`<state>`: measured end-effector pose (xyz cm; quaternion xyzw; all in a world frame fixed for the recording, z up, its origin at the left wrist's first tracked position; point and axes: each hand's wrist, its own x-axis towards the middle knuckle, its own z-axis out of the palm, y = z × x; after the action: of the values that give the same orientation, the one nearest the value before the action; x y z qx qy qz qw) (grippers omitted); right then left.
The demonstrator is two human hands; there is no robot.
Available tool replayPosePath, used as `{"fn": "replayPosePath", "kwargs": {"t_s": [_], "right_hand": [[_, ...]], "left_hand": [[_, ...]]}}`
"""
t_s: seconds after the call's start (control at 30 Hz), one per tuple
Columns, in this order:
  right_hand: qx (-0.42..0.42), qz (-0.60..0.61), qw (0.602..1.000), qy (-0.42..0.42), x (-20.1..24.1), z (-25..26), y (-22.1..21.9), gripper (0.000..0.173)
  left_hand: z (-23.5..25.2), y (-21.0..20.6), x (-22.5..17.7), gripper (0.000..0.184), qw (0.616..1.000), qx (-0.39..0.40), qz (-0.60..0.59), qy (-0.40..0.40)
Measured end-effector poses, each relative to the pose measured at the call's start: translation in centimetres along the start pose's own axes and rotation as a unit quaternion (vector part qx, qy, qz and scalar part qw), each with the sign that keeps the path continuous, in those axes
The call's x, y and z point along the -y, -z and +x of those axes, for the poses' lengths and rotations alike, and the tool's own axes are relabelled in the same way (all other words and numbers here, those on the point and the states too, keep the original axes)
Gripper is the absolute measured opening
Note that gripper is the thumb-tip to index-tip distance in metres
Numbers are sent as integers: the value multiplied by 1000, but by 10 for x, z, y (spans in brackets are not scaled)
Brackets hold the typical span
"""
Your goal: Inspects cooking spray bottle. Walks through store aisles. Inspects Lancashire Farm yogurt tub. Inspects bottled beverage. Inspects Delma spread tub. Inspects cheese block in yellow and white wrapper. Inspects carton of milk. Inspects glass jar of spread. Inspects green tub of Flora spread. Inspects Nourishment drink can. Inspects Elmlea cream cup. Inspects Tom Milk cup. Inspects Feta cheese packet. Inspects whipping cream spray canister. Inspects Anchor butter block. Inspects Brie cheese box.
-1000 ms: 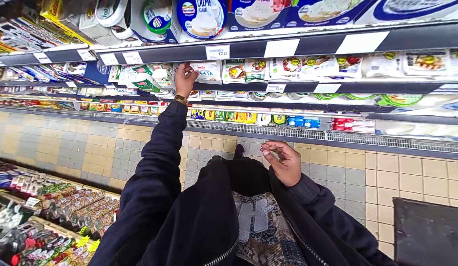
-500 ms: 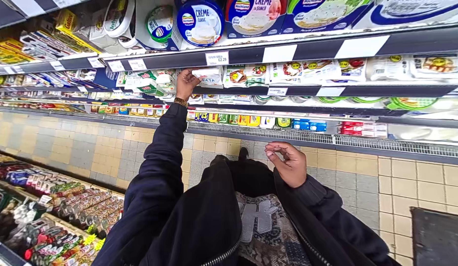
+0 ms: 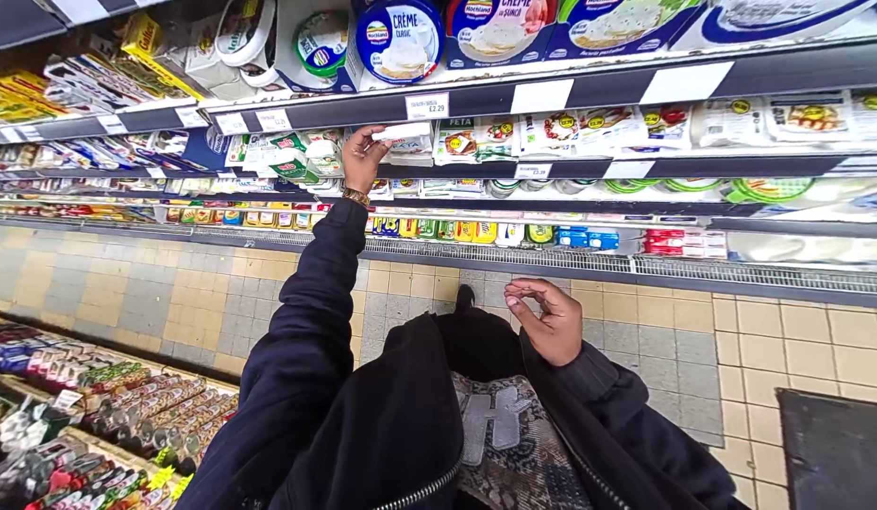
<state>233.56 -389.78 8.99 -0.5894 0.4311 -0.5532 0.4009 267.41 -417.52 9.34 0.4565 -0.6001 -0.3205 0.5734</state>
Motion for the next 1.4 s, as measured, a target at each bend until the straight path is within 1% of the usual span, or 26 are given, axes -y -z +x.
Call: {"fn": "replayPosePath", "kwargs": {"t_s": [0.07, 0.17, 0.27, 0.37, 0.47, 0.53, 0.63, 0.73, 0.83, 0.93, 1.03, 1.07, 1.1, 1.2, 1.23, 1.3, 1.4], "right_hand": [[5, -5, 1000, 5, 4, -5, -7, 24], [17, -12, 1000, 19, 9, -12, -19, 26], [31, -27, 999, 34, 18, -16, -34, 32], [48, -41, 997, 49, 30, -16, -50, 43], [70, -43, 995, 59, 41, -18, -68, 57], [95, -36, 994, 47, 46, -23, -81, 65], [140, -1, 990, 14, 49, -39, -101, 76], [169, 40, 985, -23, 51, -61, -118, 82], [187, 56, 979, -61, 54, -83, -131, 87], [195, 88, 973, -87, 56, -103, -145, 89], [189, 152, 964, -106, 57, -122, -156, 89], [188, 178, 959, -117, 58, -127, -158, 89], [188, 198, 953, -128, 60, -131, -160, 89], [183, 212, 950, -141, 61, -143, -165, 88], [180, 210, 950, -144, 61, -147, -166, 88], [179, 205, 950, -153, 61, -154, -168, 89], [177, 200, 950, -162, 63, -165, -172, 90]], "left_hand": [[-6, 4, -13, 28, 1000, 3, -10, -24], [-26, 10, -38, 30, 999, 18, -23, -20], [-64, 20, -73, 37, 997, 41, -53, 31], [-121, 40, -123, 54, 991, 102, -32, 86], [-162, 58, -140, 62, 979, 139, -83, 122], [-186, 66, -147, 60, 970, 135, -130, 158], [-224, 75, -160, 59, 955, 107, -180, 211], [-261, 87, -170, 59, 947, 103, -183, 241], [-292, 99, -178, 54, 942, 85, -180, 269], [-319, 109, -182, 43, 942, 59, -184, 276], [-344, 121, -181, 39, 944, 56, -195, 259], [-351, 126, -181, 43, 943, 70, -206, 252], [-359, 132, -180, 52, 941, 88, -216, 245], [-381, 146, -176, 90, 936, 146, -227, 224], [-390, 149, -174, 99, 936, 159, -224, 218], [-408, 154, -168, 107, 938, 174, -212, 211], [-429, 159, -164, 108, 936, 184, -216, 208]]}}
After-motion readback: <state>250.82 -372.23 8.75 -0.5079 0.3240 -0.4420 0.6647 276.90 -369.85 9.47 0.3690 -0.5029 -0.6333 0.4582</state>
